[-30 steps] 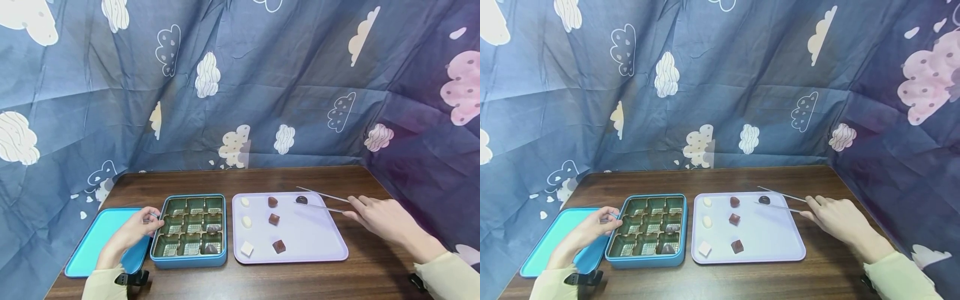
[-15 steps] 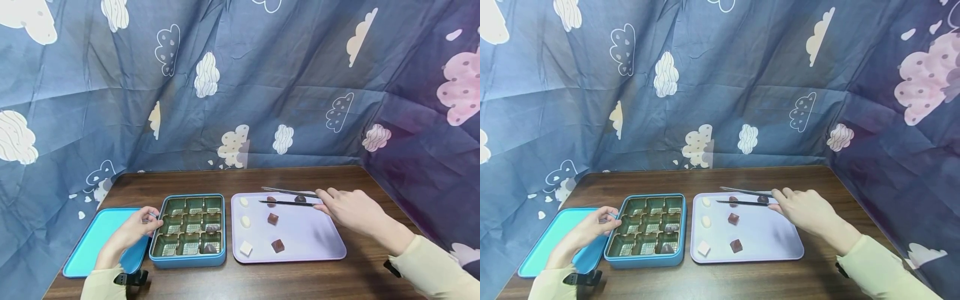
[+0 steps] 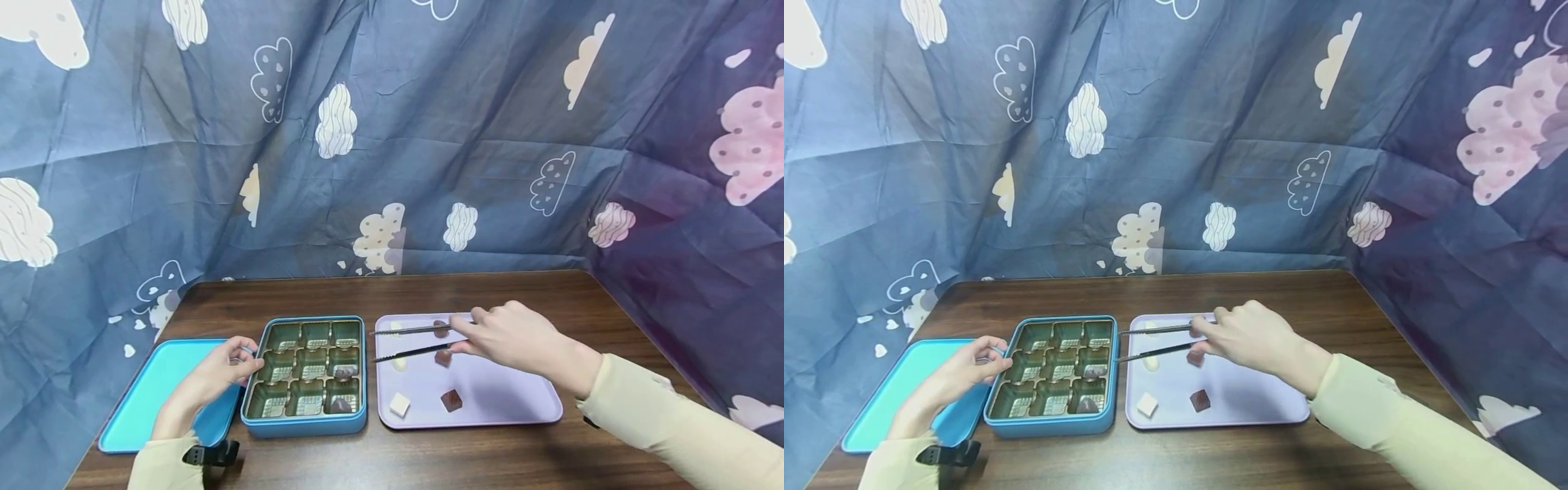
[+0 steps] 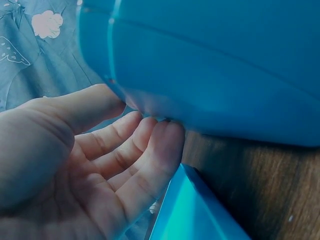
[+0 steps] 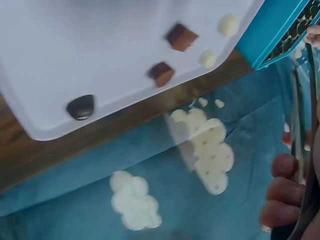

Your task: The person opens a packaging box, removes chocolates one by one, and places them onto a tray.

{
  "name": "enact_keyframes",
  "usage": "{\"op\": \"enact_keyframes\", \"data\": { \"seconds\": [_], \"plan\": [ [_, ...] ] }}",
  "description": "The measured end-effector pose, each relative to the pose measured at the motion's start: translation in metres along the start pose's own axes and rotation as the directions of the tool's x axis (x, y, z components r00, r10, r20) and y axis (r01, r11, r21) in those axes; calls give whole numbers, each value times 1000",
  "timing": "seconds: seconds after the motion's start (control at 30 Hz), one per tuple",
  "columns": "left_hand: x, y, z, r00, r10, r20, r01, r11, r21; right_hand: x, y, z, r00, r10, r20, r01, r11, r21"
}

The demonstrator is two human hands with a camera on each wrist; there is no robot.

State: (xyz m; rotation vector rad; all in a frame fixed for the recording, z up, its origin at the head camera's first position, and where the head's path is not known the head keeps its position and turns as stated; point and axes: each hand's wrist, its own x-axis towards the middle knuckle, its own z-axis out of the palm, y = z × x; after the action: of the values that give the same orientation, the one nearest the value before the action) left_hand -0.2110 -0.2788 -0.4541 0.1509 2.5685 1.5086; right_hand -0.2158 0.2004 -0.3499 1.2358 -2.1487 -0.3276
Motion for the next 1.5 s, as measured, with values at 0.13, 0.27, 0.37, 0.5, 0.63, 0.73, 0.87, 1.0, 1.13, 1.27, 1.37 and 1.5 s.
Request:
{"op": "enact_keyframes", "data": {
  "seconds": [0.13, 0.27, 0.37, 0.5, 0.63, 0.73, 0.87, 1.0, 1.13, 1.27, 1.37, 1.5],
  "plan": [
    [0, 1, -1, 1000, 2, 5, -2, 1000, 3, 21, -9, 1, 998, -39, 42, 39, 999, 2],
    [1, 2, -2, 1000, 1, 4, -1, 1000, 9, 44, -19, 1, 991, -90, 102, 91, 996, -10],
    [1, 2, -2, 1000, 3, 3, -3, 1000, 8, 60, -26, 0, 981, -108, 161, 110, 994, -3],
    [2, 3, -1, 1000, 4, 4, -4, 1000, 3, 77, -29, 0, 962, -87, 260, 88, 996, 7],
    [2, 4, -1, 1000, 9, 3, -9, 1000, 2, 91, -28, 0, 951, -71, 301, 80, 997, -18],
    [1, 4, -1, 1000, 9, 0, -9, 1000, -1, 101, -30, -4, 946, -88, 311, 106, 994, -40],
    [1, 3, -1, 1000, 7, 7, -6, 1000, -10, 113, -37, -10, 927, -121, 355, 155, 985, -71],
    [0, 0, -1, 1000, 0, 10, 0, 1000, -18, 126, -47, -13, 909, -126, 397, 185, 976, -113],
    [-2, -2, -1, 1000, 1, 10, 0, 999, -32, 137, -60, -15, 891, -107, 441, 190, 970, -150],
    [-3, -1, -1, 1000, 6, 11, -6, 999, -32, 141, -71, -14, 871, -108, 480, 217, 960, -178],
    [-3, 0, -1, 1000, 0, 6, 0, 1000, -25, 140, -74, -12, 869, -111, 482, 224, 957, -184],
    [-3, 2, -1, 1000, -3, -1, 3, 1000, -10, 139, -71, -9, 881, -114, 460, 219, 959, -182]
  ]
}}
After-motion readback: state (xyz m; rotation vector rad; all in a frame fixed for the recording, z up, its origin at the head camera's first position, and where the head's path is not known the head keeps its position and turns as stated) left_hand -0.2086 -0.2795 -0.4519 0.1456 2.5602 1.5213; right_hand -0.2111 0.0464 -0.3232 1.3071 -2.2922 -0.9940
